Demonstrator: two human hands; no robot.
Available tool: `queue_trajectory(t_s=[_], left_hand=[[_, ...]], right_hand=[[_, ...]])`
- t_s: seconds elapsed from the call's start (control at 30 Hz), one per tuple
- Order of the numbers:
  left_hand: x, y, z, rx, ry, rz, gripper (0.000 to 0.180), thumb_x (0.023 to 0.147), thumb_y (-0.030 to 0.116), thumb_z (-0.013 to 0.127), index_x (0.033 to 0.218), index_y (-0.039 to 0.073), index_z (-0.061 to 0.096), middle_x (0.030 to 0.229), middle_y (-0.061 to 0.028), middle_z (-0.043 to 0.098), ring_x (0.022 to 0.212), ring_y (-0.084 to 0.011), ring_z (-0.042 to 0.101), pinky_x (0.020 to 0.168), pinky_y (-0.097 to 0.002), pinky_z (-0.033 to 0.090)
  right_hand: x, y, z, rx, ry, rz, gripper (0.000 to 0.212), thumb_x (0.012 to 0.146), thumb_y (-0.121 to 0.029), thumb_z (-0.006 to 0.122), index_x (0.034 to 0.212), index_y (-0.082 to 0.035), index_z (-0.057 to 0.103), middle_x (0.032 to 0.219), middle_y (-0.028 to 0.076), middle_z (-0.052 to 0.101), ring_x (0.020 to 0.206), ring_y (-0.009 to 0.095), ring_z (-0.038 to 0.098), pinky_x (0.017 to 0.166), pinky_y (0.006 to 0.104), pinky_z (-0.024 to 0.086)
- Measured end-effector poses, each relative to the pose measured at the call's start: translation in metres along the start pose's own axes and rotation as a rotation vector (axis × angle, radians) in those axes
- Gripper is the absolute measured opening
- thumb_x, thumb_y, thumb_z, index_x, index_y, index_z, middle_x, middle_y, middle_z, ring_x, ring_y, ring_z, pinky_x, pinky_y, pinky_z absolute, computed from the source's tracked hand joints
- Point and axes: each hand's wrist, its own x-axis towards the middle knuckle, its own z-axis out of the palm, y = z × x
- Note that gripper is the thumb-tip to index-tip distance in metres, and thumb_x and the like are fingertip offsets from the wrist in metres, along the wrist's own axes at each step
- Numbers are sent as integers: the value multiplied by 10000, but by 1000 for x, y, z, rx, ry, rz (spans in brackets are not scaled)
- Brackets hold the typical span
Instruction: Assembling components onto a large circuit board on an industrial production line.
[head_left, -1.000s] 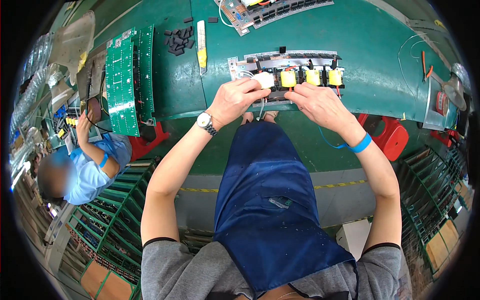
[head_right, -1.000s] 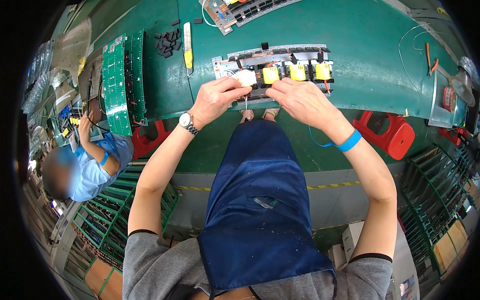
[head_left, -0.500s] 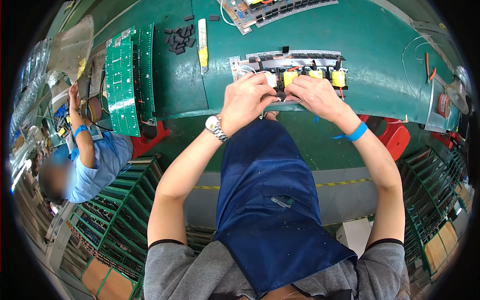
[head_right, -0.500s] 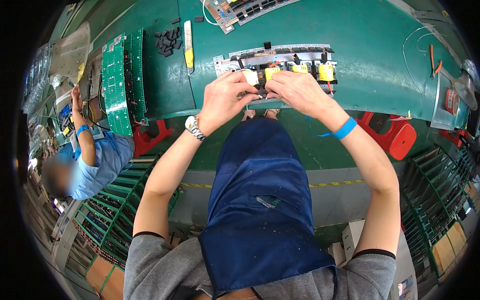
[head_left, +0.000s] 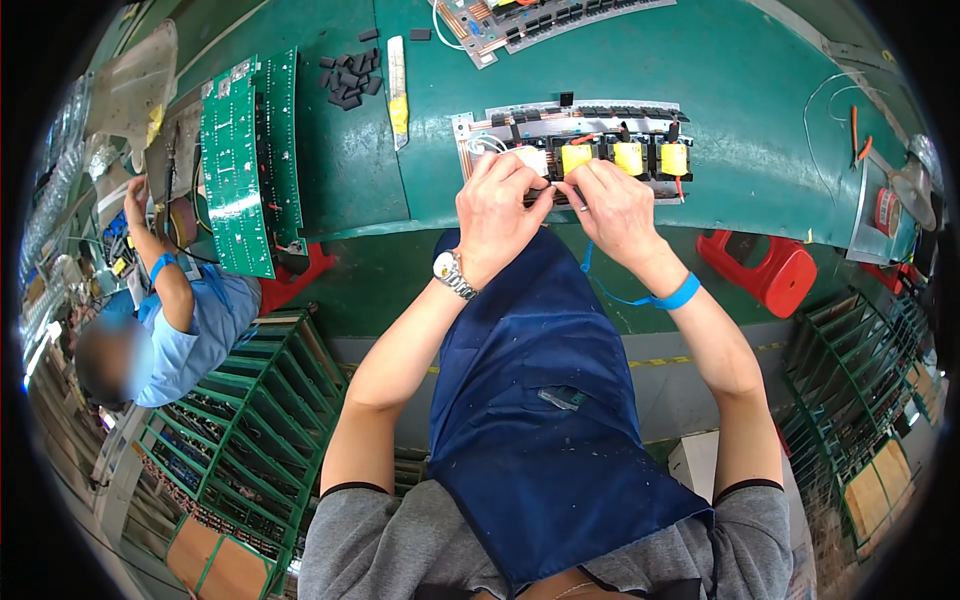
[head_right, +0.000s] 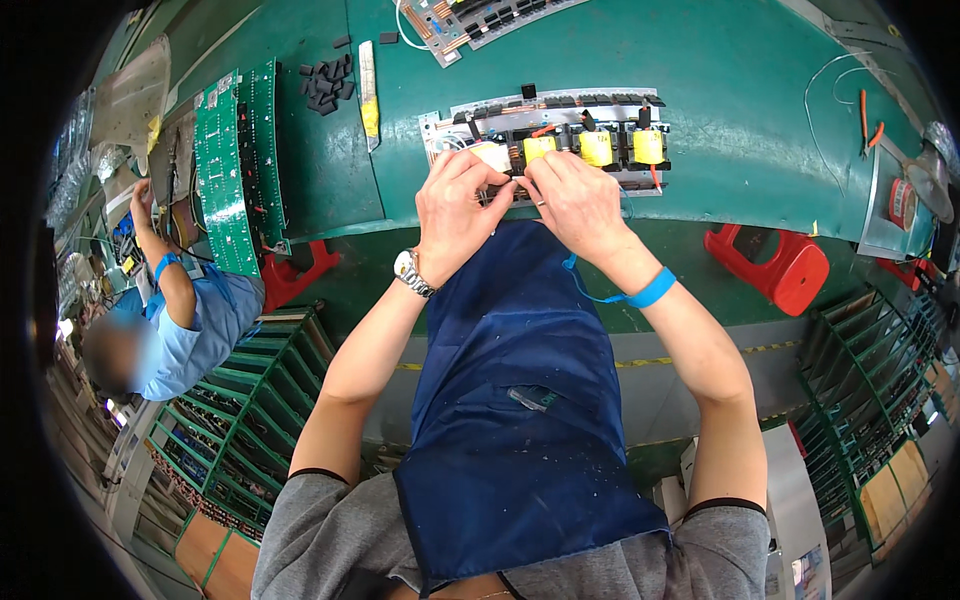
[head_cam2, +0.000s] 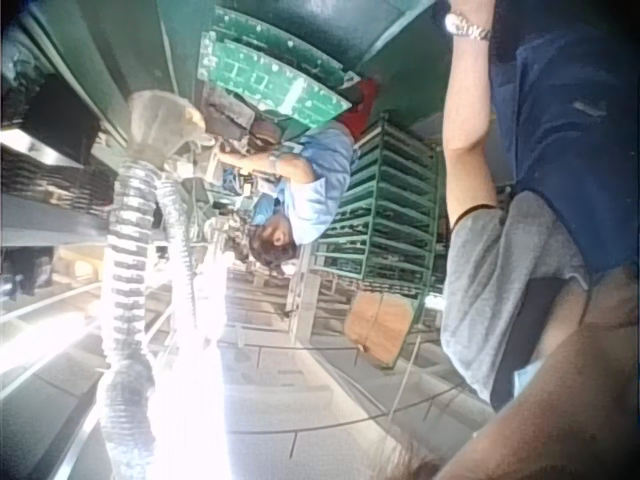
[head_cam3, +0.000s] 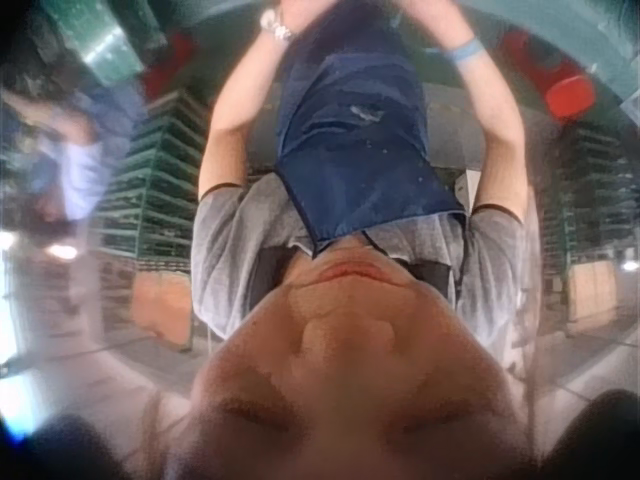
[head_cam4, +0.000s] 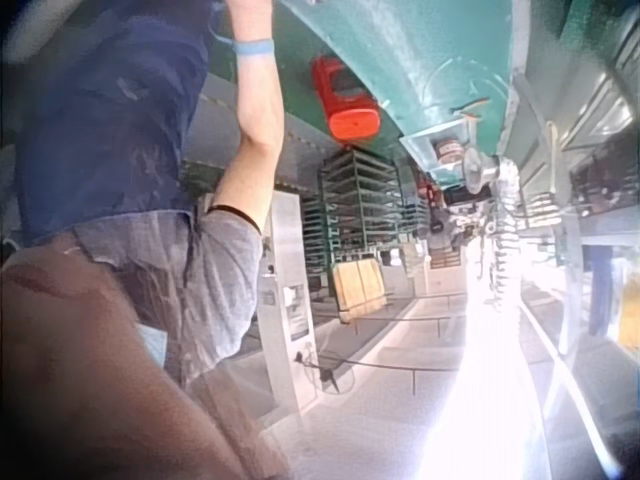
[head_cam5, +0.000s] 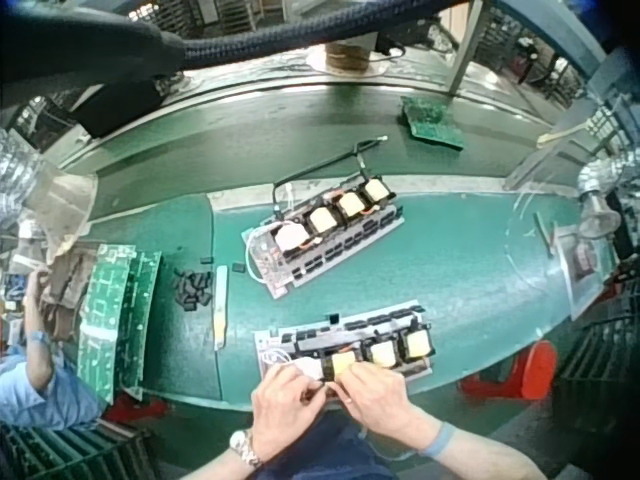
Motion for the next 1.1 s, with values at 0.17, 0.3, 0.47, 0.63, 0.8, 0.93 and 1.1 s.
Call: queue_trajectory(t_s=[0.17,0.3,0.47,0.63,0.8,0.93,1.1], left_hand=[[-7,0,2,-37,72,30,128,699,100,796,772,86,691,802,-30,599,821,-237,591,671,-375,507],[-13,3,-2,17,37,16,187,716,136,817,867,98,713,847,-33,610,844,-239,592,687,-368,506],[-1,29,-18,79,-1,44,277,722,176,823,969,111,716,885,-31,621,861,-237,600,703,-364,509],[20,60,16,156,-68,219,187,780,218,768,859,78,672,857,-54,604,823,-261,567,683,-382,498],[27,69,36,102,4,172,199,820,184,726,708,65,613,734,-87,558,777,-286,559,644,-404,479],[17,81,36,-54,-122,117,154,821,146,714,746,53,618,764,-86,561,769,-288,563,656,-409,480],[21,90,41,-73,-160,179,92,821,113,698,826,47,633,830,-84,584,825,-286,577,693,-406,497]], right_hand=[[-13,-5,7,-56,94,-7,141,854,-160,693,855,-95,569,747,39,526,687,203,594,574,336,488],[-21,-13,-10,65,157,90,202,834,-135,724,1013,-86,644,759,50,548,699,216,597,591,348,492],[-46,-1,-59,236,251,519,104,946,-123,632,1032,-80,672,809,87,602,651,264,602,566,366,475],[-64,42,-74,-183,121,624,164,991,-199,562,910,-60,597,804,126,578,681,347,601,553,431,457],[-67,47,-66,-136,7,660,238,988,-235,542,844,-45,528,797,171,554,714,422,585,586,510,447],[-63,31,-51,61,51,706,229,977,-216,545,857,-22,571,804,197,607,741,429,611,627,516,473],[-64,42,-64,193,6,577,145,967,-159,550,904,-31,570,835,183,601,766,418,610,636,495,468]])
